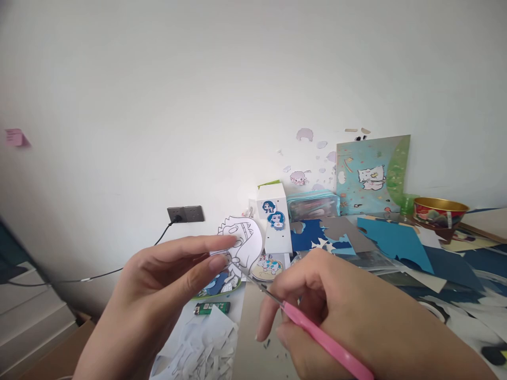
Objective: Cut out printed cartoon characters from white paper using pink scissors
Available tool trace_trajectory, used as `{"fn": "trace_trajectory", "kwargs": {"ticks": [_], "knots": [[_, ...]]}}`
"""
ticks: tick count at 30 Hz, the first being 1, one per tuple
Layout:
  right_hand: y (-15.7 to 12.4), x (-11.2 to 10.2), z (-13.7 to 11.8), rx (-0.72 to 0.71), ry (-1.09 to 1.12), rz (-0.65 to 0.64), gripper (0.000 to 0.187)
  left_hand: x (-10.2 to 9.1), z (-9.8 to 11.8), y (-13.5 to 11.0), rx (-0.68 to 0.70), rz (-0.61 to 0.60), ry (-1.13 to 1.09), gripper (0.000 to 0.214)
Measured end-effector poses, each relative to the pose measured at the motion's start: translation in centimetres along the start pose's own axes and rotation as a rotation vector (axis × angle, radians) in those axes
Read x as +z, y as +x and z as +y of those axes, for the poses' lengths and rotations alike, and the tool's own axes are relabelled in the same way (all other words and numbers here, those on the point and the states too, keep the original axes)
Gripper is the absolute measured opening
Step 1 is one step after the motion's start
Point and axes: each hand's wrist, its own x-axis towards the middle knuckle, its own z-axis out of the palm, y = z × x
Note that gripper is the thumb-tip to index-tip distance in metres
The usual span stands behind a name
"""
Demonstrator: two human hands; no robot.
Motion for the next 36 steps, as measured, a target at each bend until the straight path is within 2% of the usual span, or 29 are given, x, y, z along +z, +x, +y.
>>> {"fn": "trace_trajectory", "kwargs": {"ticks": [4, 6, 10, 16, 22, 26, 29, 33, 35, 36], "knots": [[1.4, 0.3, -2.4, 0.007, -0.001, 0.000, 0.016, 0.0, 0.0, 0.0, -0.009, 0.007, -0.007, 0.020], [1.6, 0.3, -2.8, 0.012, -0.001, 0.001, 0.015, 0.0, 0.0, 0.0, -0.016, 0.009, -0.001, 0.019], [0.4, 0.1, -1.2, 0.043, -0.007, -0.004, 0.014, -0.1, 0.0, 0.1, -0.019, 0.015, 0.003, 0.018], [-0.8, -0.2, 1.2, 0.061, -0.021, -0.039, 0.030, -0.2, -0.1, -0.1, -0.012, 0.027, -0.010, 0.020], [-0.3, -0.1, 1.1, 0.086, 0.030, -0.049, 0.029, 0.0, 0.0, -0.2, 0.010, 0.032, 0.001, 0.021], [-0.2, -0.4, 0.5, 0.098, -0.030, -0.056, 0.006, 0.1, -0.1, 0.1, 0.044, 0.068, 0.043, 0.021], [-0.4, -1.0, -0.2, 0.085, -0.127, -0.108, 0.019, 0.0, -0.2, 0.2, 0.084, 0.176, 0.087, 0.020], [-0.2, -1.1, -1.0, 0.170, -0.133, 0.003, 0.025, -0.1, -0.4, 0.3, 0.092, 0.277, 0.093, 0.019], [0.4, -0.5, -1.1, 0.188, -0.028, 0.093, 0.026, 0.1, -0.5, 0.2, 0.099, 0.299, 0.100, 0.019], [0.9, 0.0, -1.1, 0.145, 0.041, 0.171, 0.026, 0.2, -0.5, 0.1, 0.105, 0.300, 0.107, 0.020]]}}
